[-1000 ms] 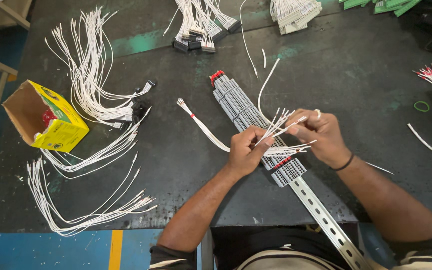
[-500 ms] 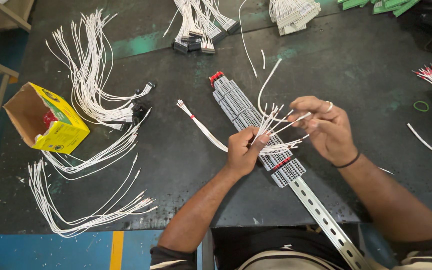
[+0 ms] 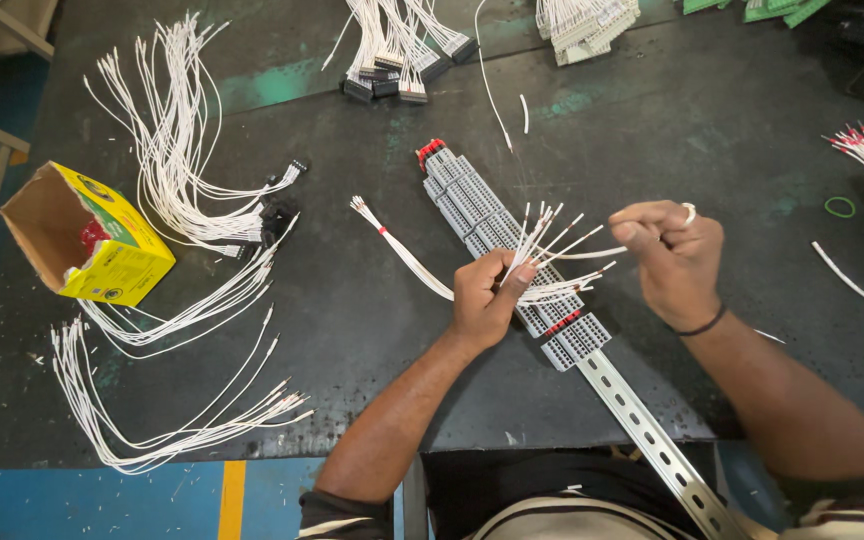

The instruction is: The person gathers a bundle of white wires and inserts the wire ends one by one into the slots of a gray terminal connector block mounted on a metal rail, fanning and aligning the wires as they work. They continue seating wires across the connector and finally lift the finished bundle of wires from the block.

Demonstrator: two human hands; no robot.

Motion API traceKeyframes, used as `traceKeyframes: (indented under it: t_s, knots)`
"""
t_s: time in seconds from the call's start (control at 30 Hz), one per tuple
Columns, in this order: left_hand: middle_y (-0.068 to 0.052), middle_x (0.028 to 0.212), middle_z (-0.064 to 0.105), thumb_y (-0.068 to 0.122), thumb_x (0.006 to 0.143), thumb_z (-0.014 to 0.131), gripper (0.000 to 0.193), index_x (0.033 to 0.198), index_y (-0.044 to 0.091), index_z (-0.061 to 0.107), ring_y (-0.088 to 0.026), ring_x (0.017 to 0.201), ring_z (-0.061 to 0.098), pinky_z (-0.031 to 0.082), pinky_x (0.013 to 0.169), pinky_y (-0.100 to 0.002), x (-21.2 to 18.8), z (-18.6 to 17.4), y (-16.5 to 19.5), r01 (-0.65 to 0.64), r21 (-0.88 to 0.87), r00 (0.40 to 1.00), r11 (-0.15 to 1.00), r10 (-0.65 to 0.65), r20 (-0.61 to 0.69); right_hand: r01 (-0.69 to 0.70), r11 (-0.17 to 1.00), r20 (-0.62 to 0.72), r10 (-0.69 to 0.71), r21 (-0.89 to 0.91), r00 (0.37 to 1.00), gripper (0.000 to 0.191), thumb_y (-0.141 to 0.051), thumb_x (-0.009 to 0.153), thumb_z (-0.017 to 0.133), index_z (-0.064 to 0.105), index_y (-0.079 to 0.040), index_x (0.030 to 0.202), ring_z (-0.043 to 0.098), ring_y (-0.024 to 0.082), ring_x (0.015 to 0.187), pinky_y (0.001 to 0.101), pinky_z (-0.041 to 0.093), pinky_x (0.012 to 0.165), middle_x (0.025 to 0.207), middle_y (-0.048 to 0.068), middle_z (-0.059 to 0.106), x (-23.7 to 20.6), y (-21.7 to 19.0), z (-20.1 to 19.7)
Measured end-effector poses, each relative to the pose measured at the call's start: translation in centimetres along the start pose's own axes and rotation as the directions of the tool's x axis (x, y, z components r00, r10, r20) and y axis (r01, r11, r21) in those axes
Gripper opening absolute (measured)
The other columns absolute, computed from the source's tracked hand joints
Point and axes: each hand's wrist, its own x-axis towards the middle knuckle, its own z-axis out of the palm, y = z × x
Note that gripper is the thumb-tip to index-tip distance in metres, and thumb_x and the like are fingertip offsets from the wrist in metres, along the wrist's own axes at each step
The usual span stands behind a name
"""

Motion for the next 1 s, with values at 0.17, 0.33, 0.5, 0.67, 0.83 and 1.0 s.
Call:
traceKeyframes:
  t_s: [0.17,0.33,0.5,0.67,0.83,1.0]
  knots:
    - [0.003,0.072,0.061,0.025,0.104,0.067,0.024,0.099,0.001,0.069,-0.002,0.063,0.049,0.039,0.055,-0.023,0.1,0.2,0.3,-0.004,0.002,1.0,1.0,0.004,-0.014,-0.137,0.978,0.033,0.133,0.156,0.991,0.014,-0.003,0.104,0.065,0.07,0.003,0.115,0.057,0.009,0.079,0.0224,0.045,0.069,0.095,0.005,0.067,1.0,-1.5,1.2]
    - [0.004,0.073,0.06,0.025,0.104,0.066,0.025,0.098,0.001,0.07,-0.002,0.063,0.048,0.038,0.055,-0.023,0.3,0.0,0.1,-0.023,0.024,1.0,0.999,0.024,-0.014,-0.199,0.928,0.047,0.194,0.315,0.98,0.025,-0.004,0.098,0.063,0.065,-0.006,0.123,0.065,0.01,0.079,0.0224,0.051,0.069,0.103,0.009,0.076,1.6,-2.0,1.7]
    - [0.005,0.071,0.057,0.023,0.103,0.067,0.023,0.097,0.001,0.07,-0.002,0.062,0.044,0.035,0.054,-0.023,0.0,0.1,-0.2,-0.007,0.011,1.0,1.0,0.008,-0.02,-0.028,0.992,-0.051,0.034,0.124,0.998,0.011,-0.001,0.101,0.072,0.07,0.0,0.111,0.059,0.005,0.077,0.0209,0.045,0.073,0.093,0.004,0.071,0.7,-0.5,0.9]
    - [0.005,0.074,0.058,0.023,0.104,0.066,0.022,0.099,0.001,0.069,-0.001,0.064,0.047,0.037,0.055,-0.023,-0.2,0.1,0.1,-0.021,-0.018,1.0,1.0,0.021,-0.011,-0.024,0.985,-0.103,0.006,-0.171,0.995,0.008,-0.002,0.098,0.078,0.075,0.001,0.105,0.046,0.004,0.071,0.02,0.033,0.064,0.085,0.001,0.063,0.1,-0.7,0.2]
    - [0.005,0.072,0.057,0.021,0.104,0.067,0.022,0.097,0.001,0.068,-0.001,0.063,0.045,0.036,0.054,-0.023,-0.1,0.2,0.2,-0.023,-0.006,0.999,1.0,0.023,-0.024,0.087,0.987,0.036,-0.083,-0.134,0.996,0.009,-0.004,0.1,0.072,0.073,-0.002,0.108,0.059,0.008,0.086,0.0221,0.042,0.073,0.101,0.006,0.07,0.9,-1.8,0.8]
    - [0.005,0.073,0.057,0.02,0.104,0.067,0.021,0.097,0.001,0.068,-0.001,0.063,0.045,0.036,0.054,-0.023,0.2,0.1,-0.2,-0.022,-0.015,1.0,1.0,0.022,-0.021,0.095,0.988,0.024,-0.093,-0.12,0.995,0.008,-0.004,0.101,0.072,0.071,-0.001,0.108,0.06,0.009,0.088,0.0225,0.043,0.074,0.105,0.007,0.07,1.2,-2.2,1.1]
